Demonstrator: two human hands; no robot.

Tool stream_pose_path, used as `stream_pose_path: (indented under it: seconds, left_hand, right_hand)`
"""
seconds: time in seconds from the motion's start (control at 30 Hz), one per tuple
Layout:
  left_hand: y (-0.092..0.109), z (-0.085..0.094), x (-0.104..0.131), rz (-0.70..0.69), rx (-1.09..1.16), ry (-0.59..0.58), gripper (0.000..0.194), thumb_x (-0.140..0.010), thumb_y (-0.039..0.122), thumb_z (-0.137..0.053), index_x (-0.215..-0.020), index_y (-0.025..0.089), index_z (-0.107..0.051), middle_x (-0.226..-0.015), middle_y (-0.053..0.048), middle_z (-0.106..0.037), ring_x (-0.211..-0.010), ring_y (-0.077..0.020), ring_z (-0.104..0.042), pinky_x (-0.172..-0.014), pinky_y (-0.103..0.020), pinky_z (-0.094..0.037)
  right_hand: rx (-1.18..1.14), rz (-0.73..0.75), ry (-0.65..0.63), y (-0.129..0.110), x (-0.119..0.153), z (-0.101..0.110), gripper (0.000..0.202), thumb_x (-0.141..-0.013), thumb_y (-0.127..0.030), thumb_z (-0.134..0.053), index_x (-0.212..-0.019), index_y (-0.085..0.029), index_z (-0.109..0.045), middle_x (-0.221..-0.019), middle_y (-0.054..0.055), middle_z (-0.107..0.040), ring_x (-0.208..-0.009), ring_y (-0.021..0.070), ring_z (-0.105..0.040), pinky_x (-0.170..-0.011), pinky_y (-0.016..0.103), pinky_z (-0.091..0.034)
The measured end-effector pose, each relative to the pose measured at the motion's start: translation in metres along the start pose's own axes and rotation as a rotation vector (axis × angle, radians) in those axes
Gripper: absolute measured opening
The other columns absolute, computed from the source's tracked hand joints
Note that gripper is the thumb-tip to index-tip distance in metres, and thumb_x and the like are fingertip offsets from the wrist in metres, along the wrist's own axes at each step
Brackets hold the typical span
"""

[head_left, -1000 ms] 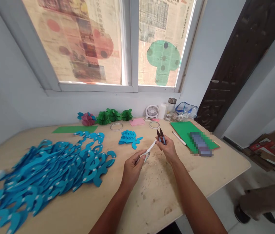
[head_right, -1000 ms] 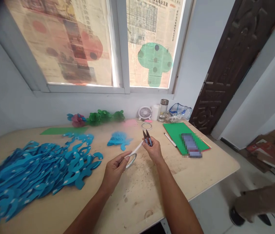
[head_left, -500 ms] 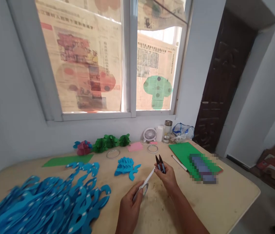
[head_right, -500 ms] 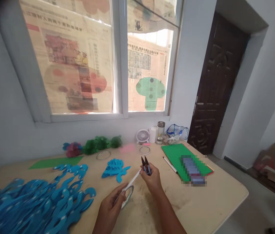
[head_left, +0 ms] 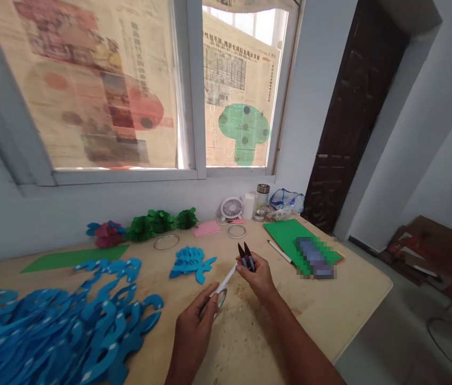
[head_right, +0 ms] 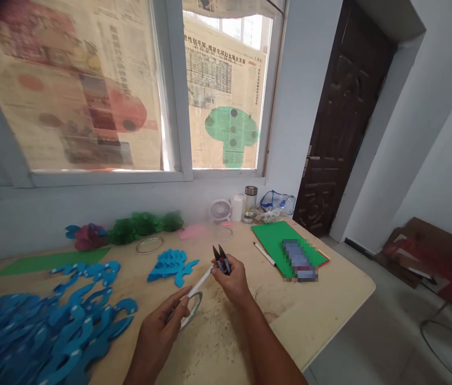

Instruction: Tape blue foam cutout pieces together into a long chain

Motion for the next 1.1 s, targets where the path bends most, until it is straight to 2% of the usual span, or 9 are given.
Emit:
stream_pose_path:
  seconds: [0.2, 0.37, 0.63, 0.83, 1.1]
  left_hand:
    - [-0.002, -0.002, -0.004, 0.01, -0.028, -0.009, 0.037, -0.065, 0.044, -0.063, -0.089, 0.017, -0.072, -0.091, -0.006, -0.071, -0.088, -0.0247, -0.065, -0.073, -0.029, -0.053]
    - [-0.001, -0.005, -0.003, -0.008, -0.036, -0.045, 0.035, -0.067, 0.043, -0.062, -0.089, 0.018, -0.072, -0.092, -0.004, -0.071, -0.089, -0.0244, -0.065, -0.079, -0.031, -0.052]
    - [0.004, 0.0, 0.003, -0.145, -0.158, 0.038, 0.031, -0.073, 0.038, -0.056, -0.094, 0.02, -0.071, -0.092, -0.004, -0.071, -0.085, -0.0218, -0.066, -0.076, -0.028, -0.052]
    - [0.008, -0.003, 0.005, -0.051, -0.132, 0.054, 0.031, -0.073, 0.038, -0.057, -0.09, 0.016, -0.07, -0.088, -0.005, -0.072, -0.078, -0.0206, -0.067, -0.07, -0.026, -0.053]
    - [0.01, -0.001, 0.007, -0.055, -0.108, 0.095, 0.028, -0.072, 0.037, -0.058, -0.086, 0.016, -0.072, -0.086, -0.004, -0.072, -0.077, -0.0209, -0.067, -0.068, -0.026, -0.053]
  right_hand:
    - [0.009, 0.01, -0.008, -0.004, 0.003, -0.002, 0.02, -0.066, -0.028, -0.065, -0.082, -0.015, -0.063, -0.071, 0.001, -0.058, -0.062, 0.0112, -0.049, -0.058, 0.022, -0.04]
    - [0.008, 0.013, -0.019, -0.008, 0.006, -0.005, 0.02, -0.066, -0.028, -0.065, -0.082, -0.015, -0.063, -0.071, 0.0, -0.058, -0.063, 0.0112, -0.05, -0.06, 0.022, -0.041]
    - [0.045, 0.023, -0.011, -0.007, 0.005, -0.003, 0.021, -0.066, -0.03, -0.066, -0.081, -0.015, -0.064, -0.069, 0.001, -0.059, -0.06, 0.0111, -0.049, -0.057, 0.023, -0.041]
    - [0.065, 0.027, -0.003, -0.009, 0.006, -0.001, 0.023, -0.066, -0.032, -0.066, -0.081, -0.015, -0.065, -0.068, 0.001, -0.059, -0.061, 0.0111, -0.049, -0.057, 0.022, -0.04]
    - [0.082, 0.034, 0.019, -0.007, 0.006, -0.003, 0.027, -0.073, -0.038, -0.057, -0.086, -0.015, -0.063, -0.065, 0.002, -0.061, -0.057, 0.012, -0.049, -0.055, 0.024, -0.038]
Point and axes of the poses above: each hand's wrist, its own x-axis away from the middle knuckle, its own z-axis out of the back of the hand, y = z × x, the point moved 5 cm from there along -x, towards the middle knuckle
